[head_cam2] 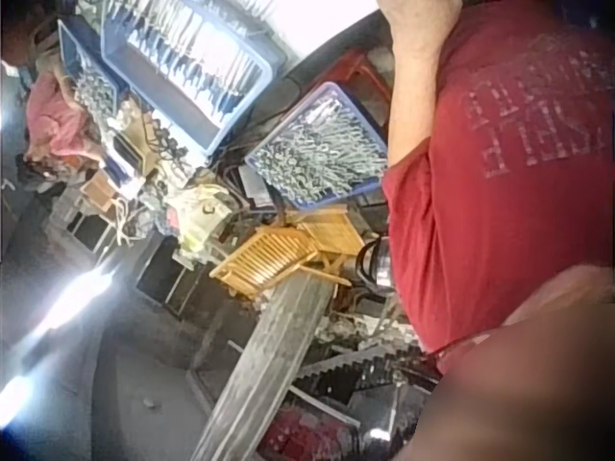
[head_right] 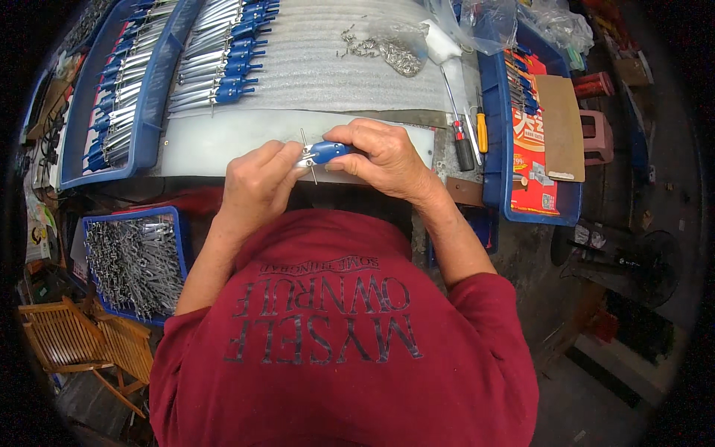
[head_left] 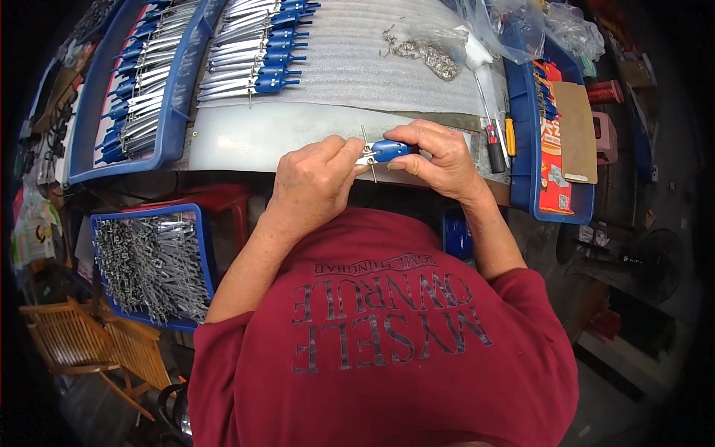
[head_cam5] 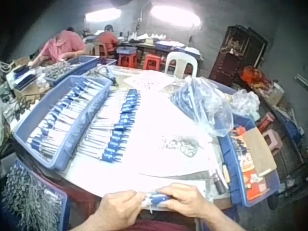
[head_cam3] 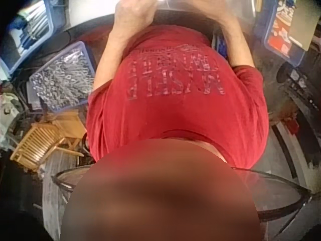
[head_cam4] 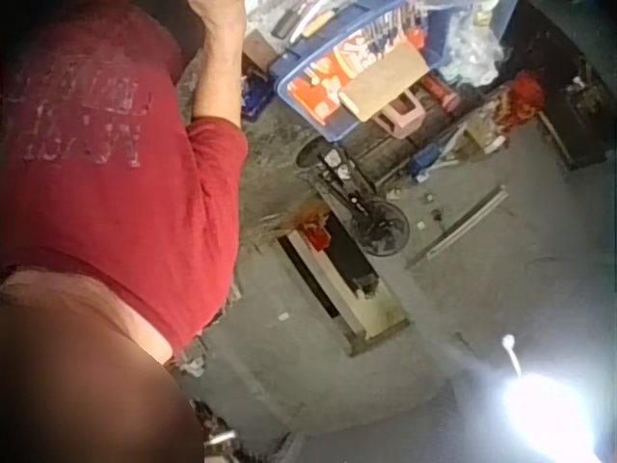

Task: Assembling small hand tools by inserting internal components into blue handles at a workstation.

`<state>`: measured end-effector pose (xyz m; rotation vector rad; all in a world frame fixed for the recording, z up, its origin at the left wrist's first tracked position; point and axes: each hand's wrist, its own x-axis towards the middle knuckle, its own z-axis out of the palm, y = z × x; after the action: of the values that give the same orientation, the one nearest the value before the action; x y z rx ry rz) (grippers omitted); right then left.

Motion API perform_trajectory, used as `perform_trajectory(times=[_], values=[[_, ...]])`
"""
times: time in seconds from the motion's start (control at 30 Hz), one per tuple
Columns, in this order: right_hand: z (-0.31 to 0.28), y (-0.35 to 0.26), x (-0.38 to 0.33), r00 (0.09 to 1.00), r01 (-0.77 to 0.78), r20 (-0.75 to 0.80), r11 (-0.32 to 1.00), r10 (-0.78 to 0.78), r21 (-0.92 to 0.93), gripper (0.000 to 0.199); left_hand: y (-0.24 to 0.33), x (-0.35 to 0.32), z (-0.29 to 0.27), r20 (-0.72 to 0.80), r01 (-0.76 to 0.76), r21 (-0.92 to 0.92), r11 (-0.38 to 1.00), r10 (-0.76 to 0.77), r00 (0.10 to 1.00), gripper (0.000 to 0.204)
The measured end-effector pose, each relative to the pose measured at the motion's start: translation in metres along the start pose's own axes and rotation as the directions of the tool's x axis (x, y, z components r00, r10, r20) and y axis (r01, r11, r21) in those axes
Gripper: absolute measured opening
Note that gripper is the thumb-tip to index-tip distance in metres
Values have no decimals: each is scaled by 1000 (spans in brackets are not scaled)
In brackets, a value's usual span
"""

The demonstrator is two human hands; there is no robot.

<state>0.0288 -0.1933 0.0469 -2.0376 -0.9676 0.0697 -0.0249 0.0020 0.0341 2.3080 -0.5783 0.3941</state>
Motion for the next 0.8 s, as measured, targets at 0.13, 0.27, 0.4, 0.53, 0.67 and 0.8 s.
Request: perform_trajectory(times=[0.13,0.27,0.4,0.53,0.67,0.8], values=[[0,1,0,1000,0,-23,1000,-1,-22,30,3,1,3,-31,35,-1,999,-35,999,20],[-1,1,-1,1000,-8,-22,999,8,-33,30,2,1,4,-53,2,63,998,1,999,19],[-2,1,0,1000,8,-19,1000,-8,0,30,4,1,1,-20,18,-2,1000,-18,1000,20],[-4,0,1,999,-36,24,999,36,30,30,3,1,1,-28,-18,64,998,20,999,19],[-2,2,1,1000,6,-1,1000,-6,17,30,2,0,3,-47,-20,57,998,22,999,19],[0,2,0,1000,-13,-28,1000,13,-2,30,4,-1,6,-77,12,49,999,-8,997,19]])
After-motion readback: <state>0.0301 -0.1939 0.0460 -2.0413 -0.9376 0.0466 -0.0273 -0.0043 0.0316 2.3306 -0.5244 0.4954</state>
